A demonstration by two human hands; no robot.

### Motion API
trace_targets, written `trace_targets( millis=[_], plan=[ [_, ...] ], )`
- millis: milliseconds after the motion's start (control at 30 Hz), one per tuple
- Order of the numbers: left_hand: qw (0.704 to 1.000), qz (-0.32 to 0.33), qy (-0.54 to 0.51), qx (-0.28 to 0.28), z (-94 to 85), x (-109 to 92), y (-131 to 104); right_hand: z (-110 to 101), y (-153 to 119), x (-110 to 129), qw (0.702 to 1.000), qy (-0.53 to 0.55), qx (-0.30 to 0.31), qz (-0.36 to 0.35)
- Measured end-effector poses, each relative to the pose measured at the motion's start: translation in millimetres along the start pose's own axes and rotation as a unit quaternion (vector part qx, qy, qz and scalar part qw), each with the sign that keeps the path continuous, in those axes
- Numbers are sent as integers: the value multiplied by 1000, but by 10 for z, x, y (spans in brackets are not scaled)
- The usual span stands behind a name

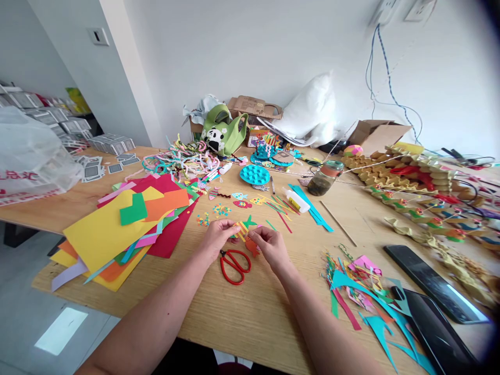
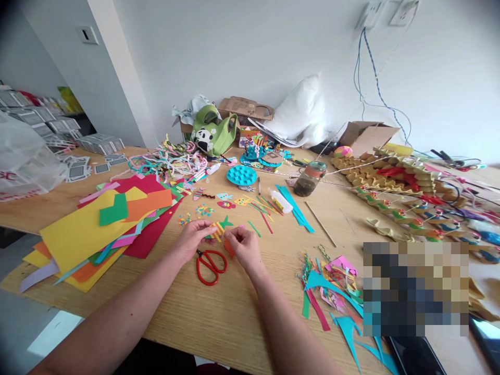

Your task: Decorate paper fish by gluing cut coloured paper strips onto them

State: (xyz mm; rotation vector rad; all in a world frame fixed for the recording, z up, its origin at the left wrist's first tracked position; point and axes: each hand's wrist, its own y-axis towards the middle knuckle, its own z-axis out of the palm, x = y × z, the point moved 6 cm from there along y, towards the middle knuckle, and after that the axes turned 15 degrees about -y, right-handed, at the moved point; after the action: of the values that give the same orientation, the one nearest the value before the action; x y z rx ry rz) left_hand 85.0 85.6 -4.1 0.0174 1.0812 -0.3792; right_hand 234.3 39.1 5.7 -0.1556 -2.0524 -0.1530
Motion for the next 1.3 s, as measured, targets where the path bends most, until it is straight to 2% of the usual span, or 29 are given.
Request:
trace_targets(
  millis=[267, 400, 533, 667, 833, 1000, 1133, 1300],
  plan=[
    [1000, 1, 0, 0, 5, -2, -6, 11, -16, 29, 1000, -4, 2, 2],
    [1000, 7, -7, -18, -34, -6, 8, -113, 7, 40, 999, -20, -32, 3],
    [999, 15, -17, -44, -85, -6, 28, -344, 57, -29, 983, -159, -95, 19],
    [999, 13, -19, -40, -79, 0, 27, -379, 103, -144, 944, -316, -87, 32],
    [999, 7, -18, -42, -74, -16, 17, -342, 117, -179, 932, -353, -76, 26],
    [999, 7, -28, -44, -66, -35, 23, -579, 148, -208, 923, -368, -98, 54],
    [998, 8, -31, -50, -67, -35, 23, -797, 174, -300, 916, -386, -46, 95],
    [999, 6, -27, -38, -61, -31, 18, -911, 114, -353, 921, -373, 48, 105]
  ],
)
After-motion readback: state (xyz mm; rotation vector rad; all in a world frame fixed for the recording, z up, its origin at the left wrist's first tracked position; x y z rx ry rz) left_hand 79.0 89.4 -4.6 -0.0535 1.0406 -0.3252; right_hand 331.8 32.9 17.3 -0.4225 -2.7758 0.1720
